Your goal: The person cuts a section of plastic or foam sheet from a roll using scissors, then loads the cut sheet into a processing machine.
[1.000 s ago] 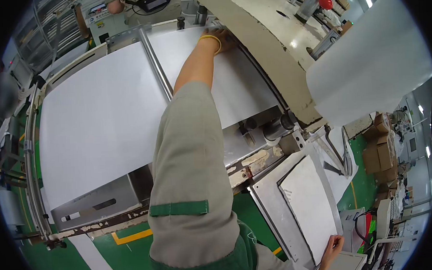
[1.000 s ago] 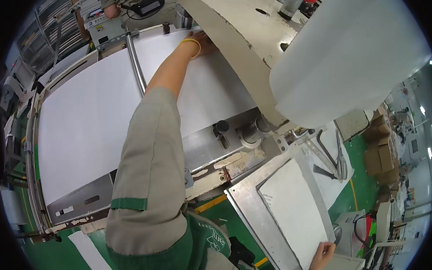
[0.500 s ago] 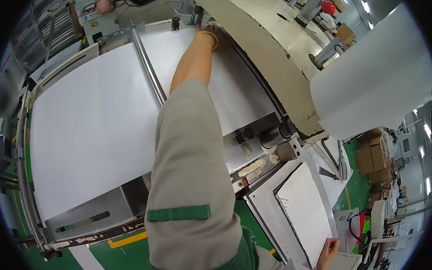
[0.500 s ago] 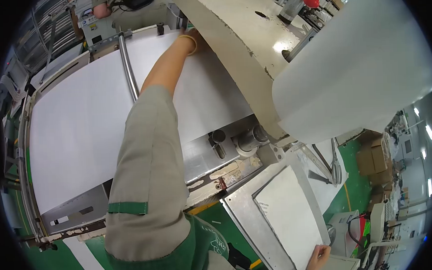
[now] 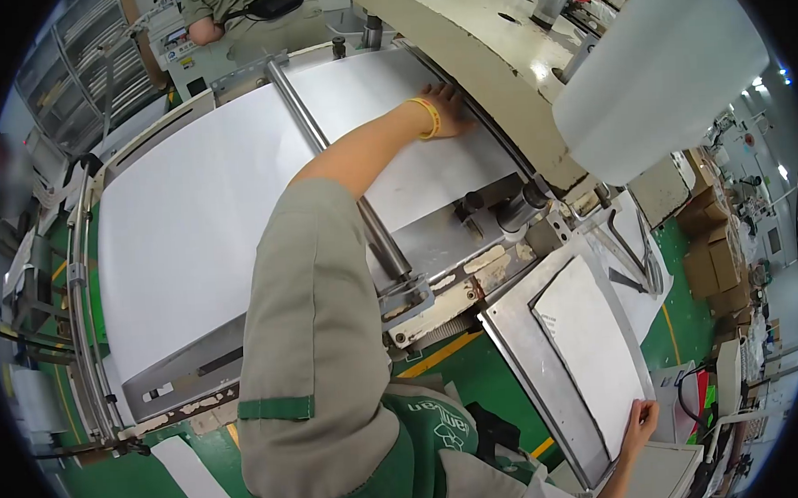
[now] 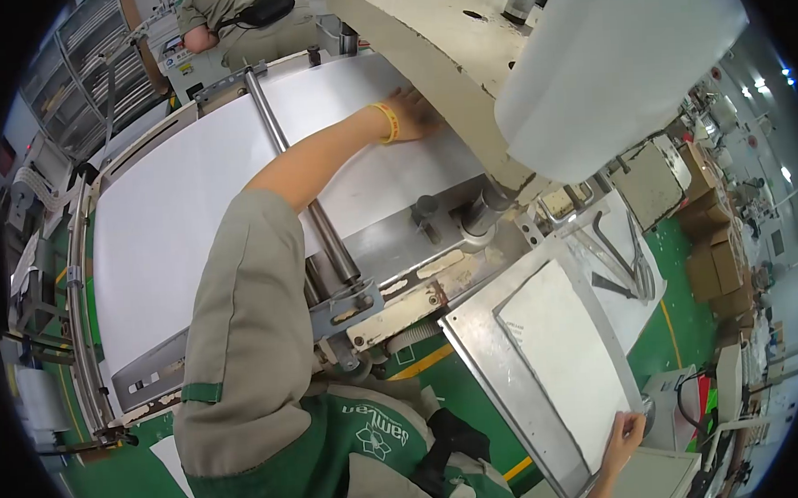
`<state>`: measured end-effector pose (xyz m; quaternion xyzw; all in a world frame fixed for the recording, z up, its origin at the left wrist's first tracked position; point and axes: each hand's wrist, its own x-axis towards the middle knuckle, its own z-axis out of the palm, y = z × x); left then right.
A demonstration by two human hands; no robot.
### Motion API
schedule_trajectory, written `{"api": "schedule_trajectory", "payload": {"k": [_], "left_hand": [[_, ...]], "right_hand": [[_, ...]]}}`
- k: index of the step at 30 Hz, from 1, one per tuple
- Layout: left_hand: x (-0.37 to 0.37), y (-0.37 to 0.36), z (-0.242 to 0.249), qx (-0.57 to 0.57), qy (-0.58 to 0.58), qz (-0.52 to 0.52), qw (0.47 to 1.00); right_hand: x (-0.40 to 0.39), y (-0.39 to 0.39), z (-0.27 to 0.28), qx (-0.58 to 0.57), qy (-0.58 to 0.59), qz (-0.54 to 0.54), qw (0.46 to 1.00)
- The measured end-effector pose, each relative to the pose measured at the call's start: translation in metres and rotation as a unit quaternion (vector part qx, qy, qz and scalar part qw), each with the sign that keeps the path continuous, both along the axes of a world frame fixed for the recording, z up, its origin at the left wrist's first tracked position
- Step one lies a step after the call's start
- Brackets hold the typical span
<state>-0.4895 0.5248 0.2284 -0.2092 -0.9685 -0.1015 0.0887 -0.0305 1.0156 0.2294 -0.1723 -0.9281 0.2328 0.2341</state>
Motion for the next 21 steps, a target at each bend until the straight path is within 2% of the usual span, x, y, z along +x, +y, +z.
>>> {"api": "schedule_trajectory", "payload": {"k": [1, 4, 8, 12, 13, 14, 16, 19, 20, 21], "left_hand": [[0.003, 0.000, -0.005, 0.014, 0.038, -0.037, 0.998], [0.016, 0.011, -0.011, -0.004, 0.051, -0.060, 0.997], [0.054, 0.026, 0.009, -0.045, -0.021, -0.113, 0.992], [0.061, 0.015, 0.016, -0.044, -0.042, -0.221, 0.973], [0.051, 0.009, 0.007, -0.016, -0.014, -0.228, 0.973], [0.054, 0.004, 0.014, 0.025, -0.029, -0.173, 0.984], [0.029, -0.006, 0.000, 0.042, 0.042, -0.139, 0.988], [0.000, -0.007, -0.010, 0.055, 0.037, -0.068, 0.995], [-0.005, -0.006, -0.019, 0.077, 0.155, -0.055, 0.983], [-0.014, -0.008, -0.024, 0.074, 0.150, -0.057, 0.984]], "right_hand": [[0.001, 0.003, -0.001, -0.003, 0.003, 0.003, 1.000], [0.001, 0.002, -0.002, -0.018, 0.011, 0.007, 1.000], [0.004, 0.005, -0.003, -0.013, 0.015, 0.021, 1.000], [0.005, 0.004, -0.002, -0.012, 0.019, 0.018, 1.000], [0.005, 0.007, -0.003, -0.010, 0.020, 0.021, 1.000], [0.003, 0.006, -0.003, -0.016, 0.026, 0.023, 0.999], [0.005, 0.004, -0.003, -0.027, 0.032, 0.020, 0.999], [0.004, 0.006, -0.004, -0.013, 0.036, 0.025, 0.999], [0.004, 0.007, -0.005, -0.018, 0.040, 0.023, 0.999], [0.004, 0.010, -0.006, -0.018, 0.033, 0.025, 0.999]]}}
